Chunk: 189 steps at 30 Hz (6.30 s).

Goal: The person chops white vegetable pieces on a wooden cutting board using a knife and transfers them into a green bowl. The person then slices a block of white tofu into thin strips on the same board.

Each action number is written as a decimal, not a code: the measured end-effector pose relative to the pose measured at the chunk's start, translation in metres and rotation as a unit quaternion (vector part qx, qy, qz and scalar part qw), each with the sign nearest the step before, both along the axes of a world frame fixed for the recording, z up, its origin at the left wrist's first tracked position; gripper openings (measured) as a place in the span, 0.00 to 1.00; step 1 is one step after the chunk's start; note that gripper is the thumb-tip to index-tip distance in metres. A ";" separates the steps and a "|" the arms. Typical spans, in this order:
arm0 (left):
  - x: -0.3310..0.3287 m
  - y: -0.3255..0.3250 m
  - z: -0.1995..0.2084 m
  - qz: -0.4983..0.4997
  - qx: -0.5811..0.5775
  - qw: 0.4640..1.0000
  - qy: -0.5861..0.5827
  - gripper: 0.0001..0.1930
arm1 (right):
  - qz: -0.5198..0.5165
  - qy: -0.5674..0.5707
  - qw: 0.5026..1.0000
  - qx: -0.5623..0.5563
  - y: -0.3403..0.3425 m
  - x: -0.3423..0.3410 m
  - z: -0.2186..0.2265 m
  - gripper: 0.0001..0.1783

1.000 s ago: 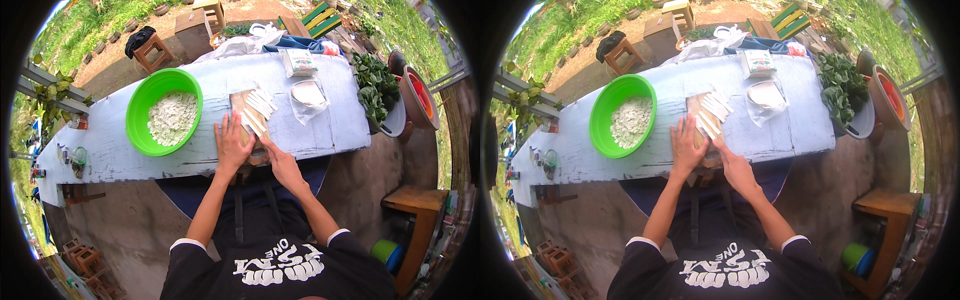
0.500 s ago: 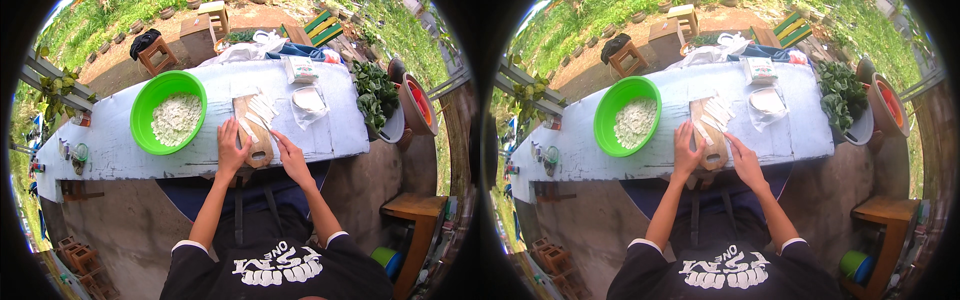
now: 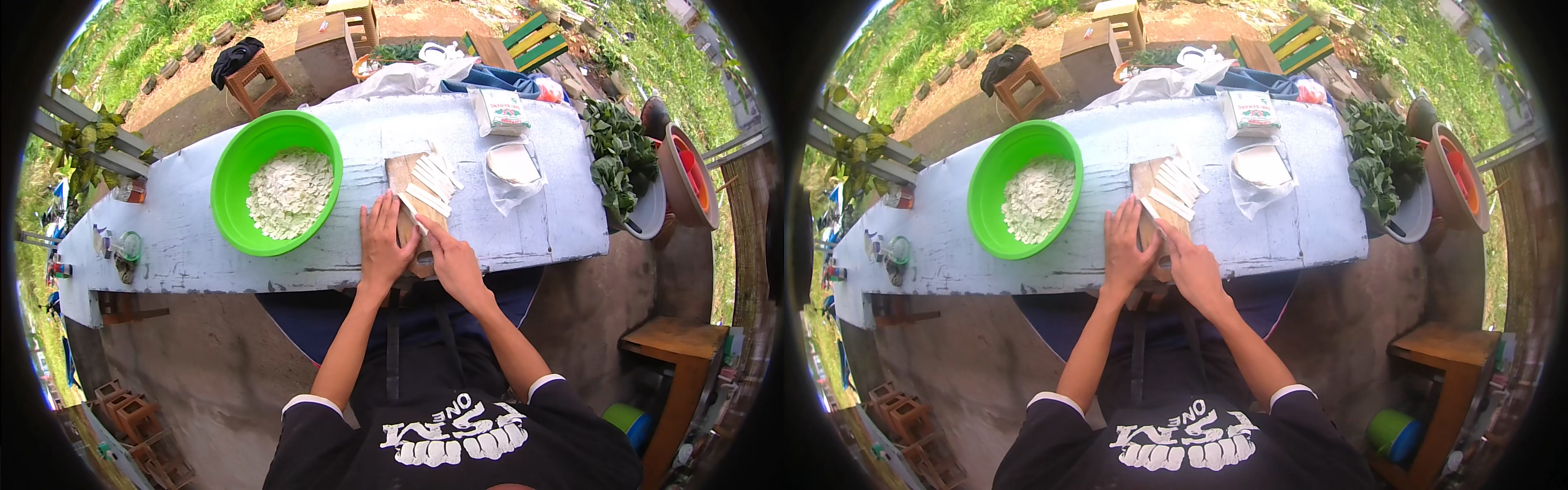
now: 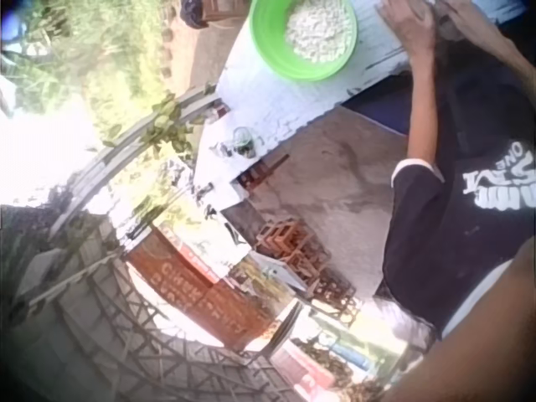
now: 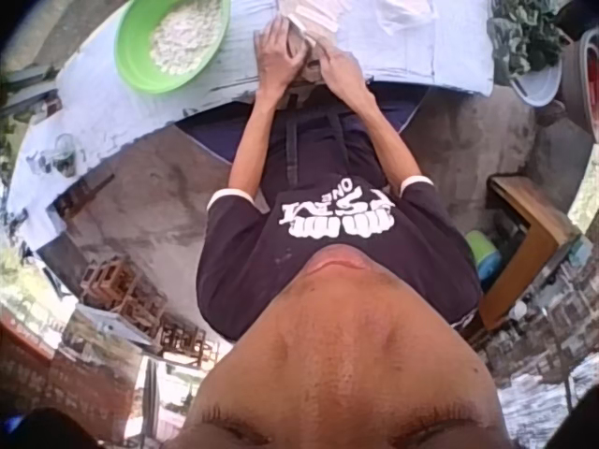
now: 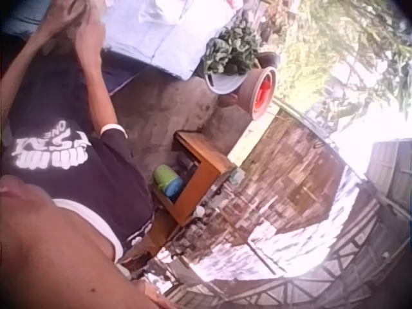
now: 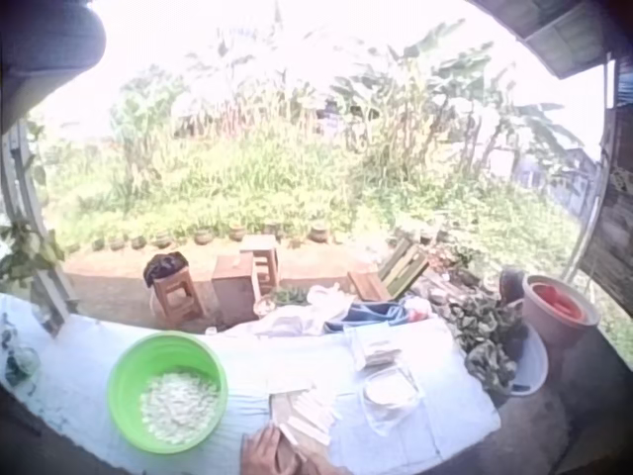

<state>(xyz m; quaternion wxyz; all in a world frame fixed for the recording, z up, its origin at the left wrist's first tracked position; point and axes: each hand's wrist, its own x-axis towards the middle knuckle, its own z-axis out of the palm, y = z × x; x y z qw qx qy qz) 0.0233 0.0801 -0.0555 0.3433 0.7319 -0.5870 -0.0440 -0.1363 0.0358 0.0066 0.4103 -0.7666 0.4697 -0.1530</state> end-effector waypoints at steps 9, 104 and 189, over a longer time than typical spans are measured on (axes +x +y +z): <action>-0.001 -0.002 0.003 0.007 -0.005 1.000 -0.010 0.34 | 0.018 0.000 1.000 0.017 -0.010 0.000 -0.005 0.22; -0.010 -0.107 0.032 -0.101 0.015 0.994 -0.026 0.11 | -0.153 -0.406 0.773 0.463 -0.076 -0.064 -0.007 0.21; 0.009 0.004 0.002 0.035 -0.041 0.998 0.019 0.11 | -0.029 0.103 0.991 -0.074 -0.014 -0.007 0.004 0.15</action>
